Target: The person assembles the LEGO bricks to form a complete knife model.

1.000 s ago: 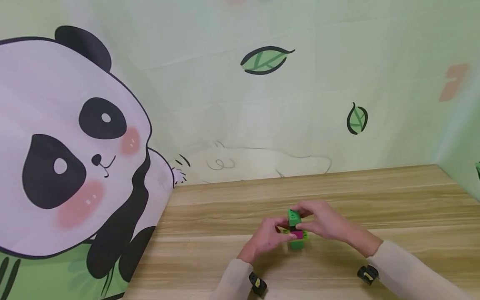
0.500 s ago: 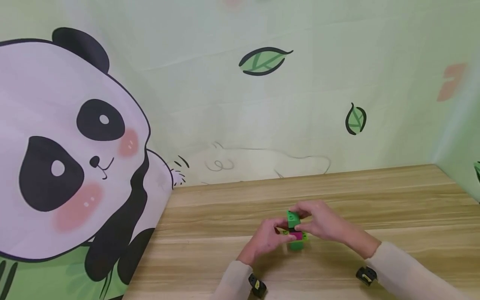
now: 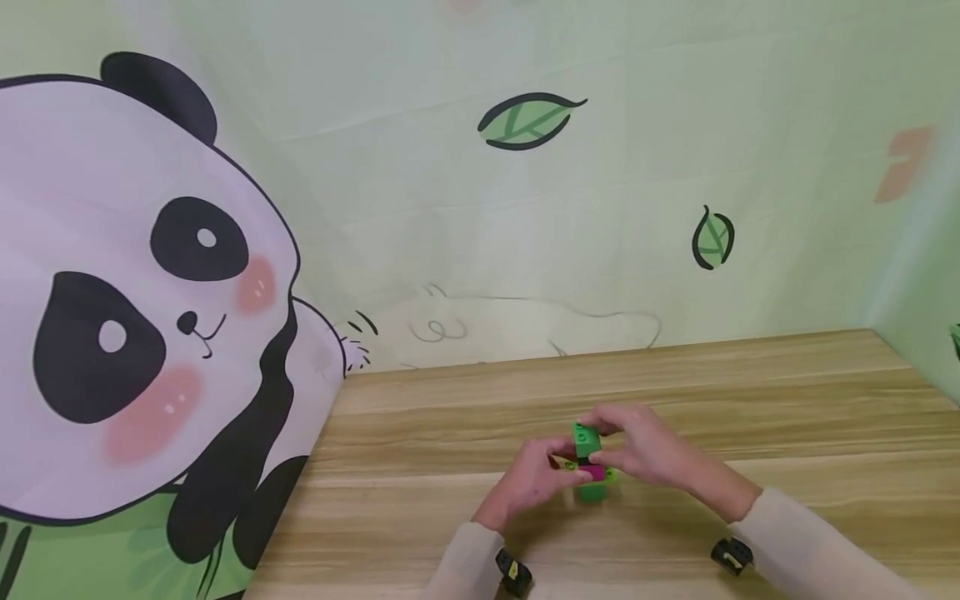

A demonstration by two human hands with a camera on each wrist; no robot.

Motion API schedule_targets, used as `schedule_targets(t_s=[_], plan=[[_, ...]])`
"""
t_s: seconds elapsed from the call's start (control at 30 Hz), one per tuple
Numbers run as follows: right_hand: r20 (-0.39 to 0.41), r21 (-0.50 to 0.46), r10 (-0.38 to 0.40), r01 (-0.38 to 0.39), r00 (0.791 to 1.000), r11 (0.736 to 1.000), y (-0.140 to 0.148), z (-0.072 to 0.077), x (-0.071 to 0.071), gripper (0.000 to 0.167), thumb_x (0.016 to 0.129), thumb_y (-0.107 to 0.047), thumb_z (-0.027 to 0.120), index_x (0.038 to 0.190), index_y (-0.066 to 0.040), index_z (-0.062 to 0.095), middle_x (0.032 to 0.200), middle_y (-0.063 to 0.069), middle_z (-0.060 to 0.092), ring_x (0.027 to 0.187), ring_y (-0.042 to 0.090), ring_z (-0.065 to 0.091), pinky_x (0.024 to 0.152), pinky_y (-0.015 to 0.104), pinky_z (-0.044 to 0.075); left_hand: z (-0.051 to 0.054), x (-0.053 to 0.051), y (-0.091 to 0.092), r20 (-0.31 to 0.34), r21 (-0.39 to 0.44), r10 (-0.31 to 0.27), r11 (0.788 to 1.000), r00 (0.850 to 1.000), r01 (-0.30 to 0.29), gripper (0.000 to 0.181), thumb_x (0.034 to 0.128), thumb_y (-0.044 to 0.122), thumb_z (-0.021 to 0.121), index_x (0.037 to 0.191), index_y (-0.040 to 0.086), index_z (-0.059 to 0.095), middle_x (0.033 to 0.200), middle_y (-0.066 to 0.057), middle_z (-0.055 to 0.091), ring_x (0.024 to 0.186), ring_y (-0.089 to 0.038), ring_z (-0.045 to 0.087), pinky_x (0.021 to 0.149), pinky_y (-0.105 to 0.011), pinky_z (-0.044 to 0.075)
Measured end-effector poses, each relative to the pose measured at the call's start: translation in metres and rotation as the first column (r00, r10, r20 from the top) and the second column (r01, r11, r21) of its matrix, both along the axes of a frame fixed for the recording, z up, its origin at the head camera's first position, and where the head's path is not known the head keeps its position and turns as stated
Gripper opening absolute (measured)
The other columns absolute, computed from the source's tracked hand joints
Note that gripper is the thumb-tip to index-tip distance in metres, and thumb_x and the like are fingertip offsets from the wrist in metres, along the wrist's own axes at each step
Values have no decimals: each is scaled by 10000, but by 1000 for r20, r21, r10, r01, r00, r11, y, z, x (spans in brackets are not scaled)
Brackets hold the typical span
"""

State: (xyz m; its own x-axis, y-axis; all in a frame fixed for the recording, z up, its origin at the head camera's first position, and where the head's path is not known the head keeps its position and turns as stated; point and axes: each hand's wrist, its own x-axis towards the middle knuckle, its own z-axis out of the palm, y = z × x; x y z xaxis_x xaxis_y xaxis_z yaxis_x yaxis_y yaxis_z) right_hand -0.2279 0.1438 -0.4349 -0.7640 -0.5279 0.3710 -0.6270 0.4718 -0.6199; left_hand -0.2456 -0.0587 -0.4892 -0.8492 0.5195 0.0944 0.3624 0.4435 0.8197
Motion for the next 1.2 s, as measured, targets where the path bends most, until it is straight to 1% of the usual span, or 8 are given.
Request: schedule_targets(t_s=[0.1,0.3,0.43,0.6,0.7,0.8,1.03,1.2], plan=[[2,-1,-7,7,1000,1000,0,1,1,362,765,-59,777,1096,-92,632,1007,-14,673,929,158,641,818,364,517,1,0,0,-9,-12,-5,1000,1000,5,265,820,300,742,1054,186,693,984,136,668,918,-21,573,744,-222,466],[41,-26,-45,46,998,999,1,-2,2,435,762,-79,781,1163,-64,613,1037,16,676,966,199,635,850,387,502,4,0,1,-20,-40,-18,999,1000,17,266,835,318,725,1066,193,682,1004,145,660,956,-35,572,765,-227,461],[38,-21,-63,64,997,998,1,-6,2,460,771,-92,776,1193,-60,593,1041,23,671,978,212,630,852,377,501,6,1,1,-2,-51,-20,998,1000,20,276,837,328,720,1083,211,670,1012,162,648,966,-28,564,789,-233,456],[52,-24,-21,23,998,999,4,-11,2,486,807,-107,748,1242,-38,544,1039,17,662,966,195,627,842,373,505,6,2,-1,21,-50,-17,999,1000,18,260,838,301,724,1080,227,662,1005,170,642,966,-24,553,808,-247,453],[84,-28,7,-4,996,1000,9,-15,2,474,832,-125,729,1252,-34,527,1035,2,655,942,165,621,836,381,504,5,2,-3,12,-54,-24,998,1000,25,265,834,267,731,1087,223,664,1009,165,645,963,-27,556,808,-245,454],[120,-19,11,-9,993,1000,14,-20,1,434,845,-153,717,1221,-36,538,1026,7,651,923,157,619,822,374,508,3,2,-5,-6,-63,-41,997,999,41,280,832,239,735,1101,205,667,1027,145,652,958,-30,564,799,-242,458],[184,43,29,-38,983,998,22,-32,1,306,878,-201,681,1127,-59,575,1057,41,647,951,202,620,800,359,518,1,3,-6,-30,-98,-66,993,997,62,299,826,198,741,1113,167,665,1056,103,655,954,-33,572,797,-240,466],[187,67,55,-69,981,995,23,-37,1,313,849,-135,702,1125,-73,567,1080,77,633,963,251,619,810,362,517,0,3,-6,-22,-109,-65,992,998,62,339,801,176,765,1123,166,660,1048,117,649,947,-29,566,803,-226,458]])
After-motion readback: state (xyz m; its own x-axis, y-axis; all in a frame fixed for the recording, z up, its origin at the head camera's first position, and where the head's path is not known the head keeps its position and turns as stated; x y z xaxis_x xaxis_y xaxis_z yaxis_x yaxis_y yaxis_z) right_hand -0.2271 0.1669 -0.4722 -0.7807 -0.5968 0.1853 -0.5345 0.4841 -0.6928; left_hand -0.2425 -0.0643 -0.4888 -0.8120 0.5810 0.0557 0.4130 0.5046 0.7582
